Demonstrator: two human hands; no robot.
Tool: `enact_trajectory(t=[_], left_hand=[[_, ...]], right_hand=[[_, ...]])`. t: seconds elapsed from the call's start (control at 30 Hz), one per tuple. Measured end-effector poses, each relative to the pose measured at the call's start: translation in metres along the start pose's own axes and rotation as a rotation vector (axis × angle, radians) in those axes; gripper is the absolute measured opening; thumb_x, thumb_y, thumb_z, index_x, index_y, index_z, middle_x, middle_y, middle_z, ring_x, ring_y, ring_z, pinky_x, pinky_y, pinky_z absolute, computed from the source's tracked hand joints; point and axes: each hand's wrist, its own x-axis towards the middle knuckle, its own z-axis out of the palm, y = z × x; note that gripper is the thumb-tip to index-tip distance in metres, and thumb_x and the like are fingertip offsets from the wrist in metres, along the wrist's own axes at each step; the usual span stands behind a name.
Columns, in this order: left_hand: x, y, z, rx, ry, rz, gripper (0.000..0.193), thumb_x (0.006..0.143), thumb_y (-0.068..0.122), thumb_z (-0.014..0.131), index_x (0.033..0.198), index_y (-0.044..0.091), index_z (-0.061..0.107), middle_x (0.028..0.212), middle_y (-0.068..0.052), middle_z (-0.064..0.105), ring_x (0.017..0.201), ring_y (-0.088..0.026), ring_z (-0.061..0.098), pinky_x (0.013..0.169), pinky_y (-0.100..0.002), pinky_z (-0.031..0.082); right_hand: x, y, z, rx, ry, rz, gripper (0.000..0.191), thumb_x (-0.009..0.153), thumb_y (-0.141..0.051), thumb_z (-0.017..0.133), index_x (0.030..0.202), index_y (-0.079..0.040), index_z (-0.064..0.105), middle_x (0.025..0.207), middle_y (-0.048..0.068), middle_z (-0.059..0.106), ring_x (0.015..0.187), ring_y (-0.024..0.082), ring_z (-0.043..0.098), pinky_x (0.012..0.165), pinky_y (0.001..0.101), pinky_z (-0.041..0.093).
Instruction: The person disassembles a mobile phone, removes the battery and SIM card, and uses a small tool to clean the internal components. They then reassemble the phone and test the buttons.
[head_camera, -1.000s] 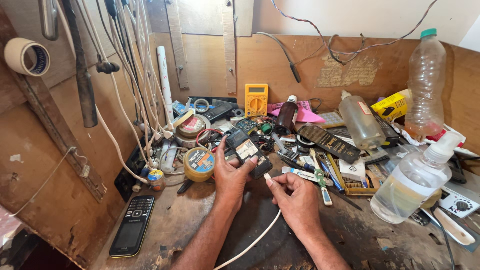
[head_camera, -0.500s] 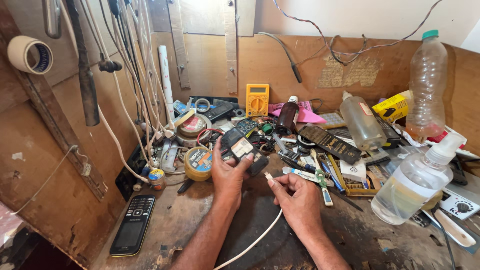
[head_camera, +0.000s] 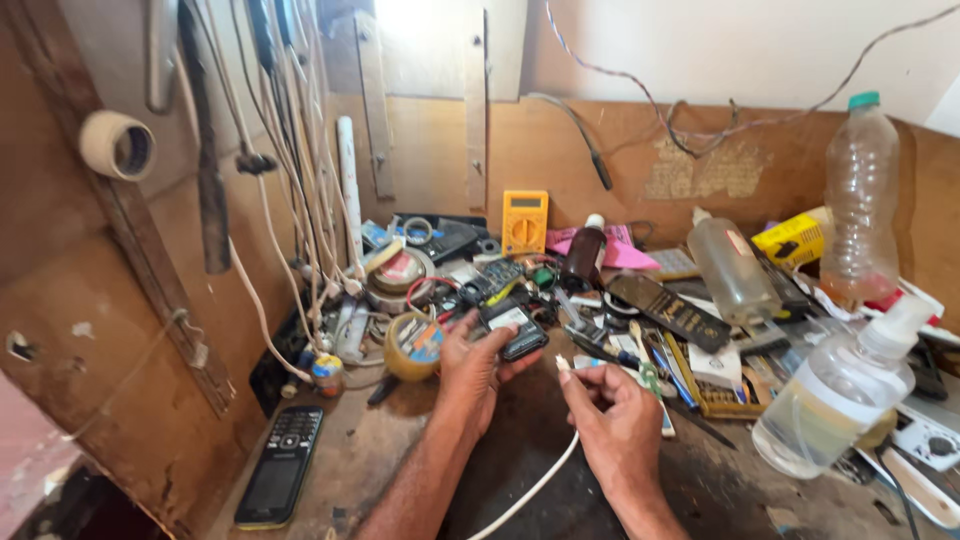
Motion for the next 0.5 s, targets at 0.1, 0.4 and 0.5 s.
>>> enact_trajectory(t=[0.1,0.4,0.5], left_hand=[[0.009,0.003,0.003,-0.006,0.011,-0.112,0.034,0.088,-0.001,0.066,0.119,-0.01,0.057,0.106,-0.018,0.072,0.088,-0.029,0.077,0.073,-0.042,0.069],[0.017,0.004,0.009,-0.041,0.016,-0.276,0.015,0.087,-0.002,0.067,0.1,-0.01,0.067,0.098,-0.019,0.075,0.087,-0.031,0.076,0.074,-0.038,0.069],[0.015,0.004,0.007,-0.048,0.022,-0.303,0.016,0.088,-0.001,0.066,0.101,-0.01,0.067,0.099,-0.019,0.075,0.087,-0.031,0.077,0.073,-0.038,0.069]], right_hand=[[0.001,0.002,0.002,0.018,0.01,0.031,0.019,0.086,-0.016,0.077,0.086,0.003,0.076,0.065,0.002,0.071,0.052,0.006,0.059,0.05,0.0237,0.05],[0.003,0.006,0.002,0.046,0.001,0.055,0.018,0.086,-0.015,0.078,0.086,0.003,0.076,0.066,0.002,0.07,0.054,0.006,0.059,0.05,0.0246,0.052],[0.003,0.005,0.002,0.024,0.001,0.068,0.018,0.085,-0.016,0.078,0.086,0.002,0.077,0.066,0.003,0.072,0.054,0.006,0.06,0.05,0.0244,0.052]])
